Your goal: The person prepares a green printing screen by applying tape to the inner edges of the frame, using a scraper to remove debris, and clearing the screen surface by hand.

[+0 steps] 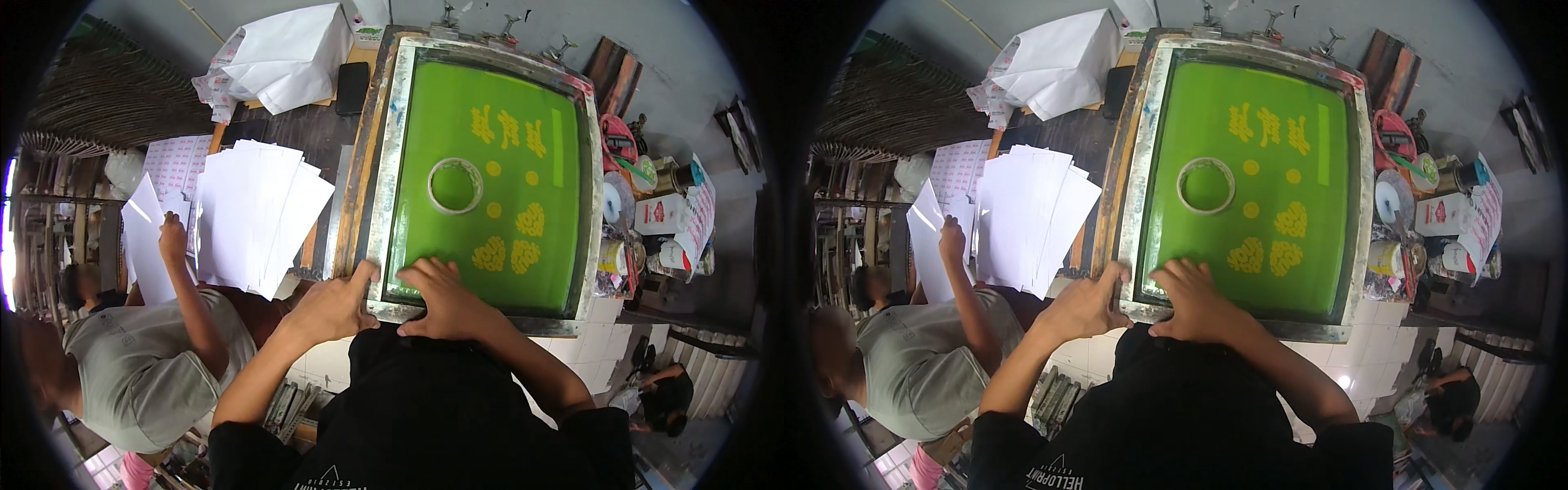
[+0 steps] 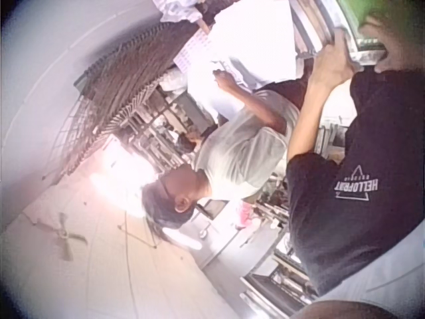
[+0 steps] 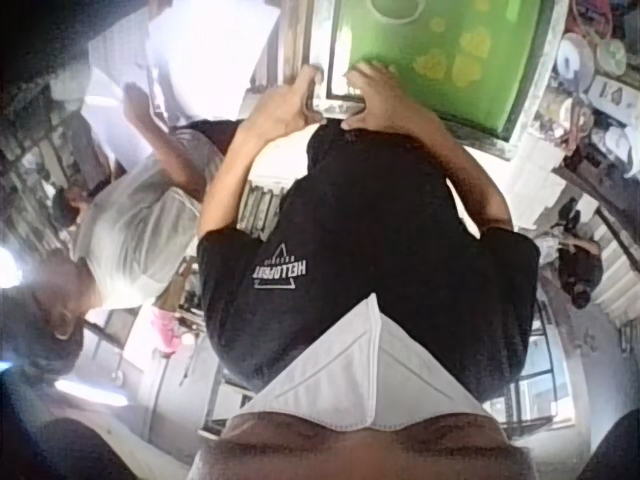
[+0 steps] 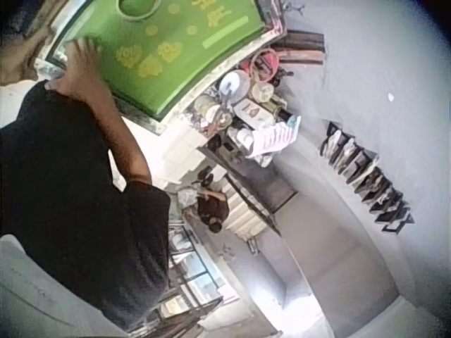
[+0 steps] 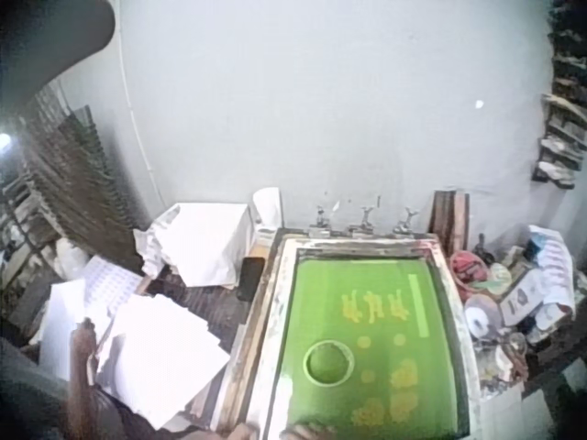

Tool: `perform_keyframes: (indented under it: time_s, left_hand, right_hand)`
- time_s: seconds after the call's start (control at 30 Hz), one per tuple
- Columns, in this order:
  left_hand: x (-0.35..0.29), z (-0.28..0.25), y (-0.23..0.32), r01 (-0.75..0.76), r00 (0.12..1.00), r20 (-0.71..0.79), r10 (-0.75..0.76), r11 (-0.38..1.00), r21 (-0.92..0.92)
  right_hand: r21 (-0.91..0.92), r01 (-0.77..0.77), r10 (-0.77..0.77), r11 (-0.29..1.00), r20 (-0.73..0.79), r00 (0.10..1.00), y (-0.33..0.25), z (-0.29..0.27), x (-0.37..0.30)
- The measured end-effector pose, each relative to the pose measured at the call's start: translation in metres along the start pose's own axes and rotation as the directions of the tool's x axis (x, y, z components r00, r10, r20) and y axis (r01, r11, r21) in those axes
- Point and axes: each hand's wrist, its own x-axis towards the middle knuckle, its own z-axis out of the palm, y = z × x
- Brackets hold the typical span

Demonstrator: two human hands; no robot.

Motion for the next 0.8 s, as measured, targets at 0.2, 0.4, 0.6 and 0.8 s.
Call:
perform_keyframes:
  time_s: [0.2,0.4,0.6,0.8]
  left_hand:
    - [-0.001,-0.004,0.008,0.011,1.000,-0.008,-0.011,1.000,-0.017]
    - [0.001,-0.001,0.003,-0.019,0.996,-0.091,0.025,0.998,0.057]
    - [0.007,0.019,0.058,-0.296,0.813,-0.345,0.469,0.843,0.450]
    - [0.027,0.070,0.077,-0.261,0.896,-0.300,0.327,0.935,0.241]
  right_hand:
    - [-0.121,0.251,-0.243,0.960,0.081,0.967,0.002,0.023,0.005]
    - [-0.055,0.373,-0.377,0.926,-0.068,0.924,0.007,0.015,-0.002]
    - [-0.039,-0.056,0.034,0.998,-0.419,0.907,0.005,-0.051,-0.089]
    - [0.054,-0.597,0.507,0.801,-0.591,0.627,0.043,-0.101,-0.239]
